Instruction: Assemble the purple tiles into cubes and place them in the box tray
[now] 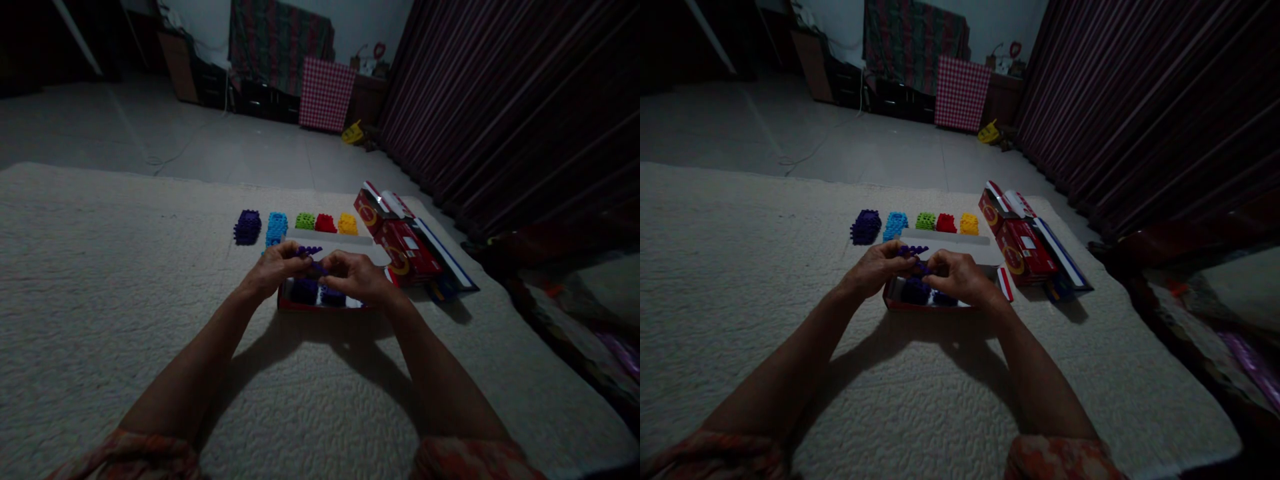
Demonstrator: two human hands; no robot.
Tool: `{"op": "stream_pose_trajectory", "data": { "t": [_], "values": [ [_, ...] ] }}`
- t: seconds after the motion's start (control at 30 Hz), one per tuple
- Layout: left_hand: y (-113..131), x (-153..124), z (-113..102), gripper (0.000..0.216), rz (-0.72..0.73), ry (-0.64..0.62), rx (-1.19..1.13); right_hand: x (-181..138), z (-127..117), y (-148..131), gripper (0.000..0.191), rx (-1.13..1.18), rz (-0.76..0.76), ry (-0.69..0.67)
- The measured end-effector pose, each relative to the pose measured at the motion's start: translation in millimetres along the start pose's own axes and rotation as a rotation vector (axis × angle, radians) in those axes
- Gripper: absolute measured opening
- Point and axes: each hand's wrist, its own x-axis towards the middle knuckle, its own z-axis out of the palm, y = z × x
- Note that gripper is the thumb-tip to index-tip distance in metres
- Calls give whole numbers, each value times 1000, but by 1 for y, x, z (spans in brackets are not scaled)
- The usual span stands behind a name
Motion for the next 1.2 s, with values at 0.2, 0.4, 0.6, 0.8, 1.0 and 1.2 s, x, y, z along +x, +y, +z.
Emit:
{"op": "stream_pose_trajectory", "data": {
  "t": [0.2, 0.4, 0.6, 0.8, 1.0, 1.2],
  "values": [
    [3, -2, 2, 17, 17, -51, 38, -4, -9, -11, 12, -39, -1, -224],
    [1, 0, 3, 18, 29, -2, 65, -5, -6, -14, 29, -139, -12, -109],
    [-4, 2, 2, 19, 41, -12, 31, -2, 5, -13, 60, -382, -39, -62],
    [-6, 2, -2, 22, 29, -58, 62, 2, 15, -12, 54, -413, -73, 14],
    [-3, 1, 1, 23, 47, -12, 72, 2, 19, -11, 54, -407, -81, 41],
    [4, 0, -3, 27, 61, 95, 67, -3, 16, -10, 42, -429, -201, -3]
  ]
}}
